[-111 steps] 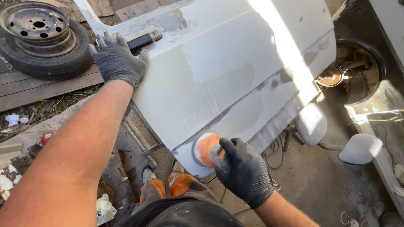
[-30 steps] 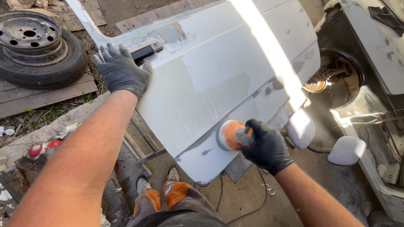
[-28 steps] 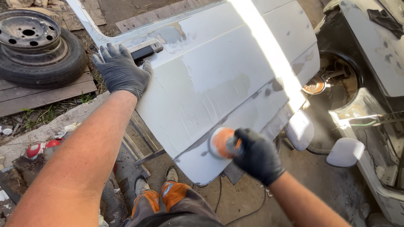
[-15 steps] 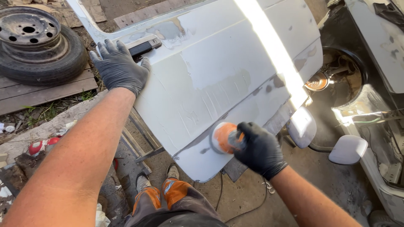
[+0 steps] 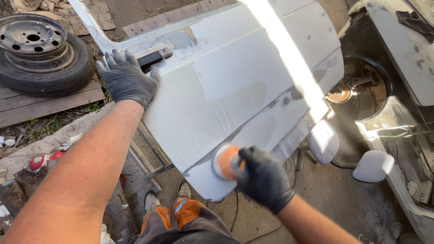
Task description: The person uses an orbital sander to smooth the surface of a white car door. They move the sander across the door panel in a consistent pattern while holding the door handle with the other hand.
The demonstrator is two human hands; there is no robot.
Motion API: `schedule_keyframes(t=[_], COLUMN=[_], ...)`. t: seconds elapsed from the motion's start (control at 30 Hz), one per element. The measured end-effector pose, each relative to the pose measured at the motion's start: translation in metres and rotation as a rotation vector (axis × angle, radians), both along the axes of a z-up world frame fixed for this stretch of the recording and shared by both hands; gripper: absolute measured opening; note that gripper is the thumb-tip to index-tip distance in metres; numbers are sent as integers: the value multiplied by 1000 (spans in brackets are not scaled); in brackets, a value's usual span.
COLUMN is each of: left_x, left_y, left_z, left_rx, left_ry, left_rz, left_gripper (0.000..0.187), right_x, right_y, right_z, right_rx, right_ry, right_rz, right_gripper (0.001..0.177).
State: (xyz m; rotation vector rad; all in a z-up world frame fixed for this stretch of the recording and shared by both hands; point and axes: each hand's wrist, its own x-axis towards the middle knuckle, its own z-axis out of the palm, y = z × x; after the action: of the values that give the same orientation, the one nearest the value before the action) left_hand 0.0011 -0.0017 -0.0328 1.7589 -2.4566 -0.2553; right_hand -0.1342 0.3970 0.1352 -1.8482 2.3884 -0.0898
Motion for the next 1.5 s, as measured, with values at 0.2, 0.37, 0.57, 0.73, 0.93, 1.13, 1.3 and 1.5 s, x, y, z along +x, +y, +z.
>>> schedule_keyframes(t=[0.2, 0.37, 0.57, 0.73, 0.93, 1.13, 1.3, 1.5], left_x=[-1, -2, -1, -1, 1, 4, 8, 8], left_y=[-1, -1, 1, 2, 5, 2, 16, 16], left_z=[-5, 1, 1, -1, 9, 2, 50, 46], left_rx=[10, 45, 26, 19, 46, 30, 202, 200], left_ry=[-40, -61, -28, -33, -60, -14, -7, -14], left_rz=[4, 5, -7, 11, -5, -4, -4, -3], left_gripper=[102, 103, 102, 101, 101, 104, 97, 98], right_x=[3, 15, -21, -28, 38, 24, -21, -75], right_y=[6, 2, 22, 22, 3, 6, 10, 20], right_z=[-3, -4, -5, -4, 0, -5, -8, -12], right_rx=[72, 102, 119, 92, 32, 67, 225, 184], right_ry=[-3, 53, -12, -12, 19, -17, 5, -32], right_rz=[-149, -134, -218, -419, -149, -168, -333, -439], right_gripper=[39, 41, 53, 37, 32, 42, 65, 71])
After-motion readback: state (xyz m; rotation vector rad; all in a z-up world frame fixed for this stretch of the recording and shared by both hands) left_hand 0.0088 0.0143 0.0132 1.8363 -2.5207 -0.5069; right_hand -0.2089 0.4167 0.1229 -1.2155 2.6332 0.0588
